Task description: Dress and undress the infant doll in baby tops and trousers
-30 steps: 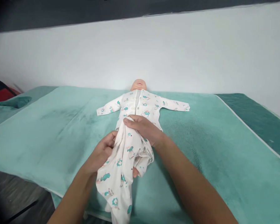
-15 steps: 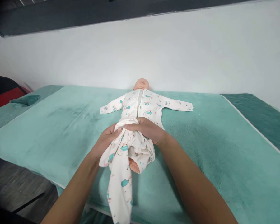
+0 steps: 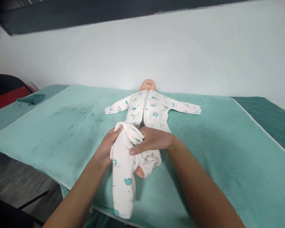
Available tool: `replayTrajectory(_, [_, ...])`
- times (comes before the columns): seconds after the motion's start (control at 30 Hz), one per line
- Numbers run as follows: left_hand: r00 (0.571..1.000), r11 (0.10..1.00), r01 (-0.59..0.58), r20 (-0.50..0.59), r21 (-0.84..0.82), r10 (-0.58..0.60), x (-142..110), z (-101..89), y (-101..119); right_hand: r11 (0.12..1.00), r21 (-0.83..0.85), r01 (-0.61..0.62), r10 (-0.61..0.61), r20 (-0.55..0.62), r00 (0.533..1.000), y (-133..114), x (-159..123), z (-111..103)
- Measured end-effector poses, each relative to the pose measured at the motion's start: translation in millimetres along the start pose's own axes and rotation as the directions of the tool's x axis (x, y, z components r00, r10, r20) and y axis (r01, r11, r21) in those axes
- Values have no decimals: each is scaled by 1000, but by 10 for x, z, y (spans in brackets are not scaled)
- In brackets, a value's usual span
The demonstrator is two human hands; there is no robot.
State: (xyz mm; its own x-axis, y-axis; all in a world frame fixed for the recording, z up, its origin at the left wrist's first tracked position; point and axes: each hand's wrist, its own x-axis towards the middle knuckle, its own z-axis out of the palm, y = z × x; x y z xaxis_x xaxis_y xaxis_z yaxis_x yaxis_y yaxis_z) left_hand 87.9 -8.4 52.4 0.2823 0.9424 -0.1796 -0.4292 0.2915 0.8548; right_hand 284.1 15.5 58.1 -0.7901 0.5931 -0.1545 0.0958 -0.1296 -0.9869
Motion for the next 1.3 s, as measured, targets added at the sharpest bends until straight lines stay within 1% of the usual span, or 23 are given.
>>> replayTrajectory(0.07, [999,998,49,14,33,-50,-48,-23,20,990,124,66,-50,-132,990,24,36,12])
replayTrajectory(0.13, [990,990,96,95,100,-106,-101,-65,49,957,256,137,-73,-244,967,34,90,43])
replayTrajectory(0.2, [962,971,135,206,200,-176,-142,-103,73,935,322,148,-58,-271,961,26,132,78])
replayTrajectory(0.23, [951,962,139,240,234,-196,-153,-113,78,934,326,146,-55,-273,960,17,142,91])
replayTrajectory(0.27, [949,961,133,247,245,-194,-159,-114,77,938,315,147,-56,-280,958,7,144,99])
replayTrajectory(0.33, [975,979,81,187,184,-116,-160,-93,59,953,264,146,-72,-273,959,-13,123,101])
replayTrajectory(0.4, [996,997,17,90,71,-23,-166,-48,36,977,177,121,-87,-192,978,-34,85,90])
replayTrajectory(0.43, [999,1000,9,47,25,-10,-178,-22,28,987,126,97,-80,-134,988,-46,64,83])
replayTrajectory(0.5, [999,999,41,-12,-28,-41,-222,25,24,998,41,41,-39,-44,998,-74,28,73])
replayTrajectory(0.53, [997,997,66,-29,-43,-68,-254,44,25,1000,16,16,-15,-32,999,-88,16,71])
replayTrajectory(0.6, [994,994,93,-49,-62,-96,-333,67,21,1000,-21,-22,21,-40,999,-110,7,72])
replayTrajectory(0.73, [991,996,76,-103,-45,-80,-573,112,-66,993,-112,-49,44,-53,998,-123,24,79])
replayTrajectory(0.8, [980,996,83,-180,-15,-85,-746,176,-142,980,-188,-61,51,-56,997,-124,33,83])
replayTrajectory(0.87, [952,995,103,-288,-9,-101,-933,278,-219,955,-287,-74,66,-40,997,-136,33,91])
replayTrajectory(0.9, [936,993,114,-330,-35,-119,-1021,339,-256,940,-331,-82,81,-19,997,-148,29,98])
replayTrajectory(0.97, [908,978,135,-375,-156,-185,-1165,464,-324,916,-389,-103,126,34,991,-182,18,117])
replayTrajectory(1.03, [889,943,145,-379,-300,-257,-1255,564,-395,898,-425,-116,159,69,985,-219,7,139])
replayTrajectory(1.1, [874,913,137,-387,-383,-294,-1295,611,-470,881,-462,-106,158,75,985,-248,0,157])
replayTrajectory(1.13, [868,911,123,-402,-394,-292,-1304,607,-507,872,-479,-99,150,69,986,-256,-2,164])
replayTrajectory(1.2, [859,928,89,-443,-362,-255,-1308,544,-570,859,-502,-103,150,55,987,-263,-2,174])
replayTrajectory(1.3, [853,972,75,-491,-222,-177,-1297,332,-614,841,-522,-144,181,20,983,-258,3,185])
